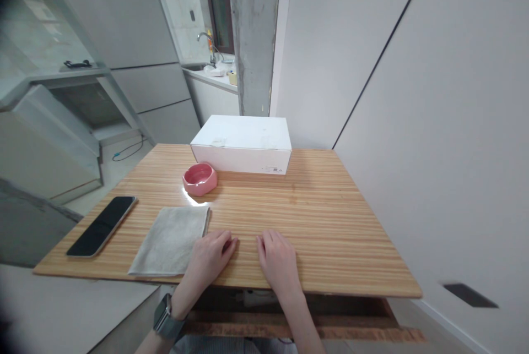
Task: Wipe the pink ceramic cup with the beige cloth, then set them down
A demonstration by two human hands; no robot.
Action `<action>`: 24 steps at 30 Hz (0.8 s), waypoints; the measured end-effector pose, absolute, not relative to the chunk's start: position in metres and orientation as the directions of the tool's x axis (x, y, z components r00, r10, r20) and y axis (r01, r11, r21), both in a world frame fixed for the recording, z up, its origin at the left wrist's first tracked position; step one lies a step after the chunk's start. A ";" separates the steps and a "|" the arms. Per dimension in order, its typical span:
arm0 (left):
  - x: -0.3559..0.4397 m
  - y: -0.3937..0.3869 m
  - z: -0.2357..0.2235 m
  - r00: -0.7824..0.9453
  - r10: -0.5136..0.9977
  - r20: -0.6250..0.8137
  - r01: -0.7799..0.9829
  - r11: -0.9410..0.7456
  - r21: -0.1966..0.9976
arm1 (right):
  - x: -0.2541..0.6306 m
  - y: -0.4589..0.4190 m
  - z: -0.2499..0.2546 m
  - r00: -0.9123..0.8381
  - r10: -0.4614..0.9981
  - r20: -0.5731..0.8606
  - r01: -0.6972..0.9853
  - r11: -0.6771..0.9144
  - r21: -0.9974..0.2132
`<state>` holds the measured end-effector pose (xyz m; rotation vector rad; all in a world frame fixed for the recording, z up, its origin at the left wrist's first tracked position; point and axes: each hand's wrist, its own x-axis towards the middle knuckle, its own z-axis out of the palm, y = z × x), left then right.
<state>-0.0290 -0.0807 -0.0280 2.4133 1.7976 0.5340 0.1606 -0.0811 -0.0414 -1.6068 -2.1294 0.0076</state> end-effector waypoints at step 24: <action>-0.108 0.057 0.020 -0.311 0.918 0.246 0.849 0.152 0.506 | 0.162 -0.081 -0.043 -0.219 0.904 0.368 0.894 0.337 -0.294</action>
